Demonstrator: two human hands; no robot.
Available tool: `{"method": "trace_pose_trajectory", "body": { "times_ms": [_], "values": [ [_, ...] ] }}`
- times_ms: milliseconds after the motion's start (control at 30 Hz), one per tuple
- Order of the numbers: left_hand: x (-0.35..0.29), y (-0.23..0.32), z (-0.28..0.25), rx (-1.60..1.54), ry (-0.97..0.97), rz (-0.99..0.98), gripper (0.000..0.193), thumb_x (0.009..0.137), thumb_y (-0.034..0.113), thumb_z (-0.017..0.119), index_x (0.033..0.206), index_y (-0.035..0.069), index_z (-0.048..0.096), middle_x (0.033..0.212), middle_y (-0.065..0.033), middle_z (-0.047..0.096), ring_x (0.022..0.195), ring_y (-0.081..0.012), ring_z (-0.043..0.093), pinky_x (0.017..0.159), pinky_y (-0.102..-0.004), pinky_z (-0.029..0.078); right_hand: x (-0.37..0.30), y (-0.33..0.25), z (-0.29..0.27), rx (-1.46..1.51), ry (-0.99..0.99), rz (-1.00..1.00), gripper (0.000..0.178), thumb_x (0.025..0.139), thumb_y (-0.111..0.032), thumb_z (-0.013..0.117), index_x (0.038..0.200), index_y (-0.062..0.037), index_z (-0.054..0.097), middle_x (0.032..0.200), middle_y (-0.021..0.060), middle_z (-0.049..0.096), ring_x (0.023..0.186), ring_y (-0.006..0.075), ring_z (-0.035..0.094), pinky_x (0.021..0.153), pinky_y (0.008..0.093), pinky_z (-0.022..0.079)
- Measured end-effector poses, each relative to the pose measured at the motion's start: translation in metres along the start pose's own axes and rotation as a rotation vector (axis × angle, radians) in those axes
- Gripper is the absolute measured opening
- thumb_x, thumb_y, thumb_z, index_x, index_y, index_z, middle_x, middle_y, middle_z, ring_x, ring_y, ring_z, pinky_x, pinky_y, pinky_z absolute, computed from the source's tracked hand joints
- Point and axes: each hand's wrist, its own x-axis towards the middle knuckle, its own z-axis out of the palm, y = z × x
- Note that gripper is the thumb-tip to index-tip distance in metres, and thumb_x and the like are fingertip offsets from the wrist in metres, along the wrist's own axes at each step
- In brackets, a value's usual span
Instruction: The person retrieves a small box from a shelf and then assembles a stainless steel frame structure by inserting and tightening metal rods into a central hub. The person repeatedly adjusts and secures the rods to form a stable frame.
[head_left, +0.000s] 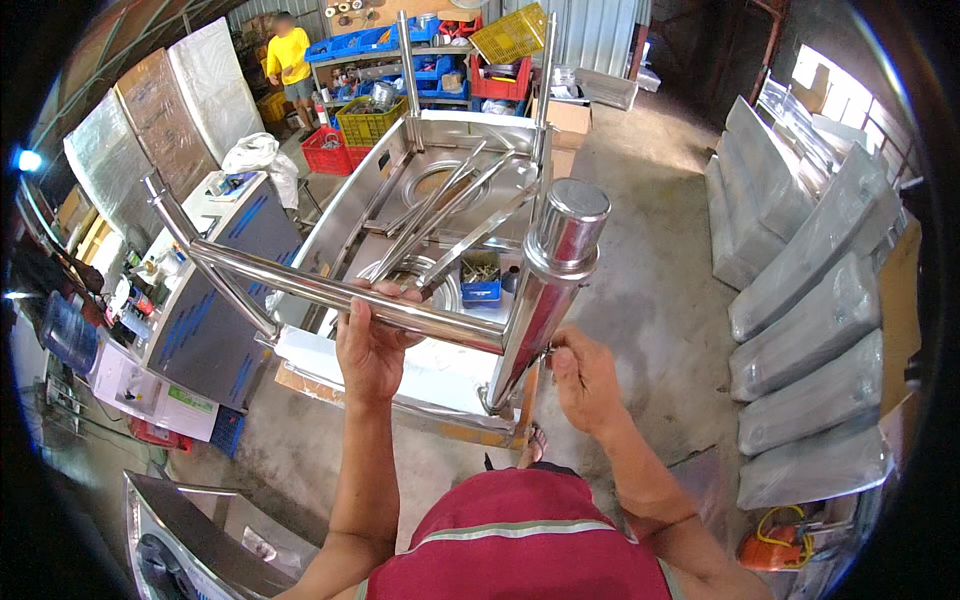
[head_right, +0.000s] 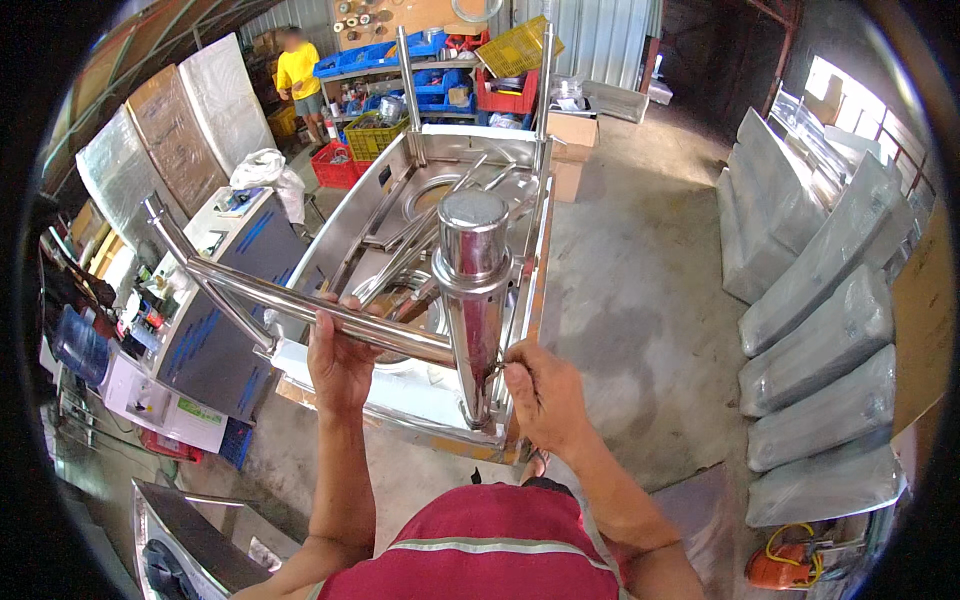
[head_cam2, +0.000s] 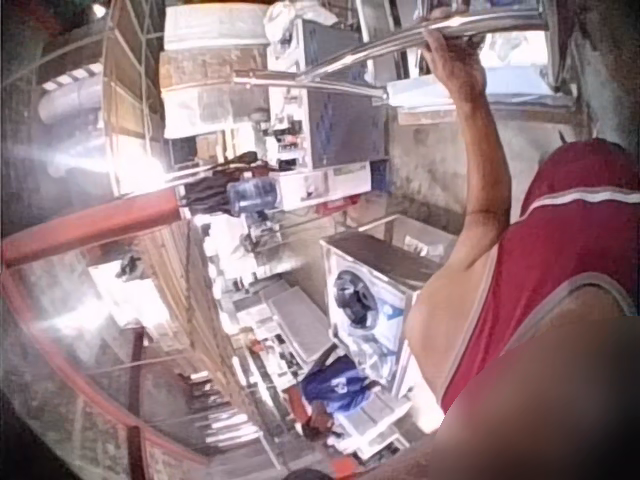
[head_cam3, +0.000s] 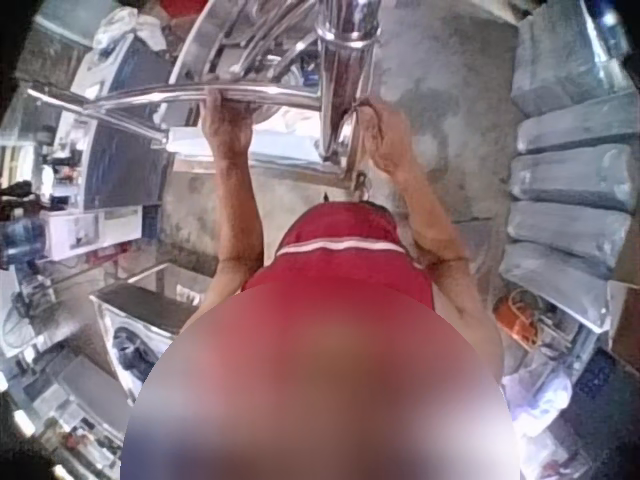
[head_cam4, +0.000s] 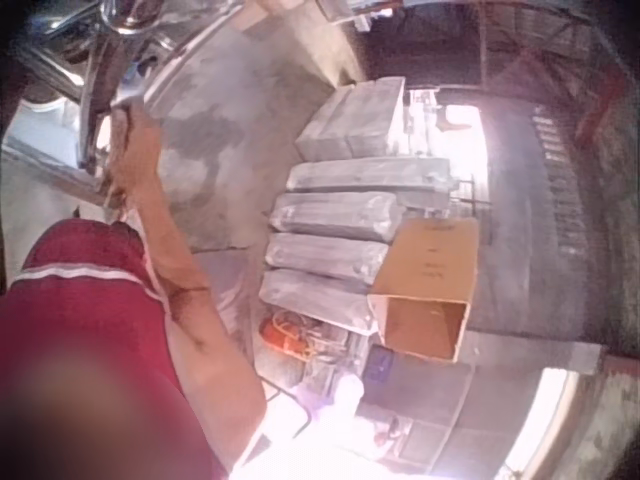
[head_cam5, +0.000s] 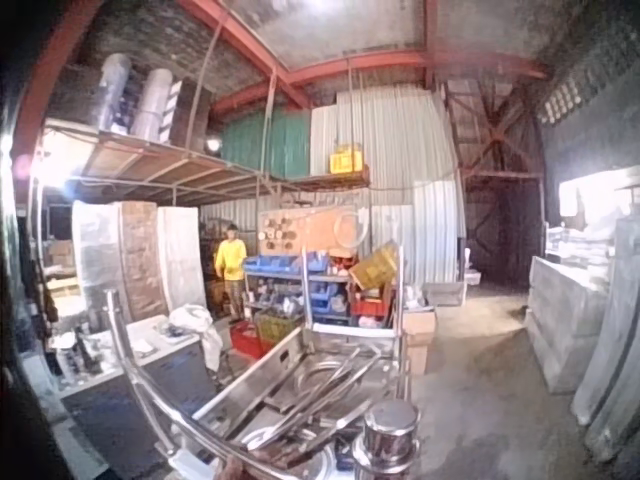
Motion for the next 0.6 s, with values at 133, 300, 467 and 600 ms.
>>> {"method": "trace_pose_trajectory", "body": {
  "times_ms": [133,300,467,600],
  "values": [
    [0.000,0.001,0.000,-0.078,-0.006,-0.015,0.027,0.104,0.028,0.051,0.126,0.012,0.048,0.113,-0.0126,0.064,0.110,-0.0327,0.066,0.075,-0.0429,0.066,0.001,-0.005,0.004,-0.157,0.138,-0.155,0.051,0.106,-0.041,0.039,0.078,-0.0020,0.053,0.066,0.0128,0.054,0.061,0.0285,0.058,0.057,0.0386,0.044],
    [0.001,0.002,0.001,-0.066,0.012,-0.017,0.029,0.103,0.028,0.053,0.126,0.011,0.045,0.112,-0.0129,0.063,0.109,-0.0332,0.067,0.075,-0.0438,0.066,0.000,0.003,-0.007,-0.027,-0.153,0.123,0.038,0.106,-0.033,0.043,0.087,-0.0022,0.056,0.072,0.0131,0.056,0.063,0.0284,0.058,0.059,0.0367,0.045],
    [0.001,0.003,0.001,-0.049,0.029,-0.018,0.030,0.104,0.028,0.052,0.127,0.011,0.044,0.113,-0.0133,0.063,0.107,-0.0335,0.067,0.075,-0.0443,0.066,-0.006,0.002,-0.001,-0.015,0.081,-0.052,0.047,0.106,-0.038,0.039,0.082,-0.0007,0.054,0.067,0.0116,0.053,0.060,0.0257,0.055,0.058,0.0350,0.044],
    [0.001,0.002,0.001,-0.073,0.014,-0.011,0.029,0.104,0.025,0.051,0.127,0.011,0.042,0.113,-0.0146,0.063,0.107,-0.0335,0.067,0.075,-0.0452,0.065,-0.002,-0.003,-0.007,-0.094,-0.051,0.076,0.042,0.106,-0.037,0.041,0.090,-0.0017,0.055,0.069,0.0099,0.054,0.062,0.0206,0.056,0.059,0.0348,0.045]
  ]
}}
